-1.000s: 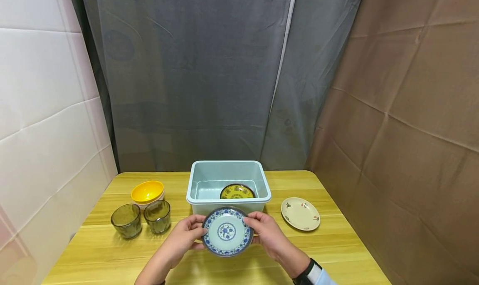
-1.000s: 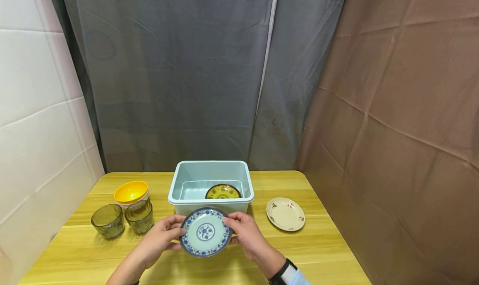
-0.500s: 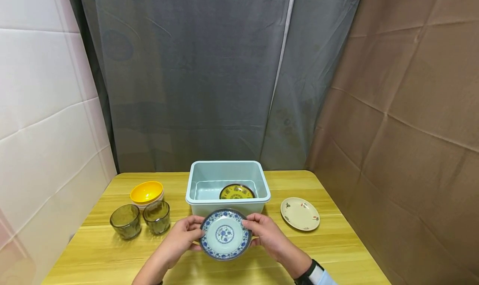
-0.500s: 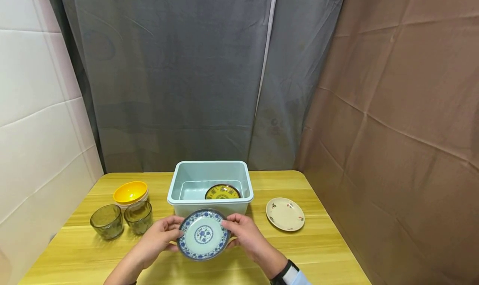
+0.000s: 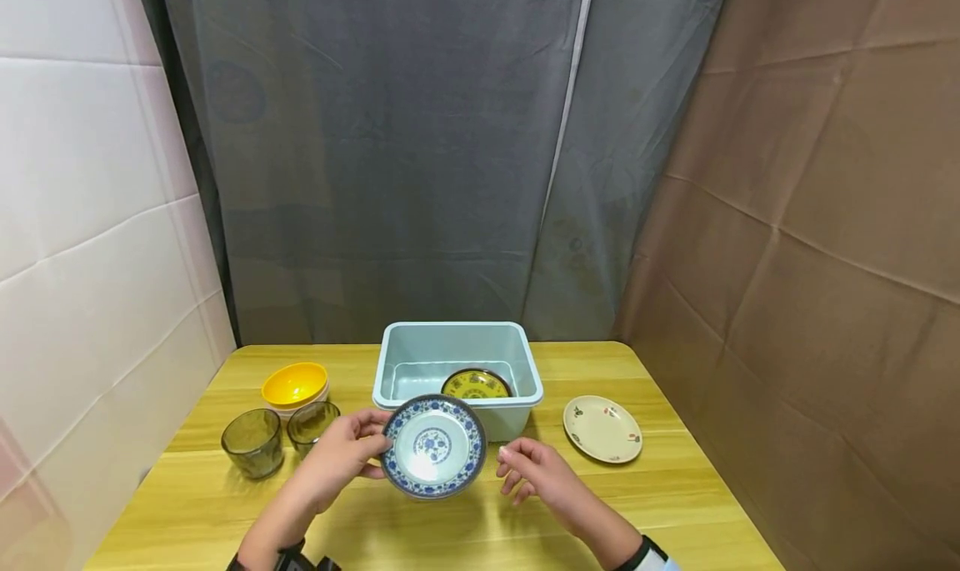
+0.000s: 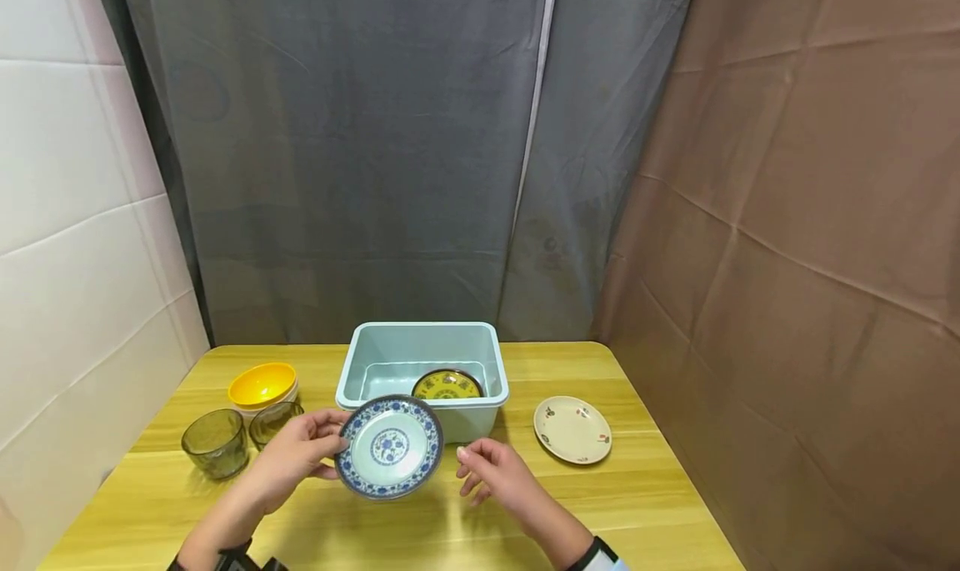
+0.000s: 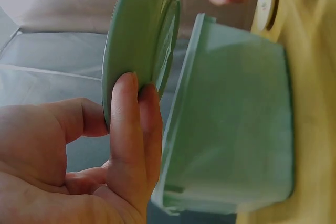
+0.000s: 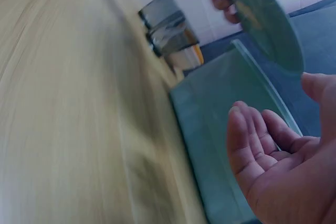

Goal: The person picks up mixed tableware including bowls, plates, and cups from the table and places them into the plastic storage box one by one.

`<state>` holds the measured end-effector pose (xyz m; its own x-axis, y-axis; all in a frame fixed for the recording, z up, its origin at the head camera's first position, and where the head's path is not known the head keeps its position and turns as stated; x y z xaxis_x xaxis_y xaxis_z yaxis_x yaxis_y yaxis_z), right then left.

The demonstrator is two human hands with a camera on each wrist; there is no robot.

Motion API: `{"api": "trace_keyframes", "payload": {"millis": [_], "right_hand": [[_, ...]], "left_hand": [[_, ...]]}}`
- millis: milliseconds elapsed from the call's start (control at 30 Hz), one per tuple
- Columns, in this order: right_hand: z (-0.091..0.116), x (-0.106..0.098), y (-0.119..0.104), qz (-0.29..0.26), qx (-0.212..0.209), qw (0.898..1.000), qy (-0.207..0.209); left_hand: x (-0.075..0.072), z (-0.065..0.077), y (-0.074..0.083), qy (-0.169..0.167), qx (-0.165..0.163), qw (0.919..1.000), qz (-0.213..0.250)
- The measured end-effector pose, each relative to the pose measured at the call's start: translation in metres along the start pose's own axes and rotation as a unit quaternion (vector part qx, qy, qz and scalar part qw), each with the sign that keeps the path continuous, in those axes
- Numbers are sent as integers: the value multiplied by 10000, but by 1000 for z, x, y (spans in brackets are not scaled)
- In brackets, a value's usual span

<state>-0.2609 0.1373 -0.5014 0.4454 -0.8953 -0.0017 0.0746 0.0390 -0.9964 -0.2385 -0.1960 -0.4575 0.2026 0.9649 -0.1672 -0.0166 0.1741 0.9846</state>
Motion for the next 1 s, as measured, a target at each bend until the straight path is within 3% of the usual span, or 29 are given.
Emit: {"api": "trace_keyframes", "payload": {"millis": [300,700,1000], "right_hand": [[6,-12,8,1025,-424,9938,0],[13,-12,14,1132,-346,9929,-94],[18,-11,19,1166,-258,9928,-19]], "left_hand": [[-24,-16,27,335,69,9981,-509],[-42,-59,66,482,293,9893,-1347],[-44,-102,74,410,83,9837,-1751]]}}
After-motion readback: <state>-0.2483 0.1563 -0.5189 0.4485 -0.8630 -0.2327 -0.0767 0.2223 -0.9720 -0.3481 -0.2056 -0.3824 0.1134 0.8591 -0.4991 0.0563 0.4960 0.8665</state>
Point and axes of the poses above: each hand's wrist, its own z-axis away from the middle knuckle, its own x-axis out of the palm, y = z × x, the point moved 2 cm from there along -z, towards the middle knuckle, and after that the axes turned 5 degrees about -z, right-handed, at the moved point
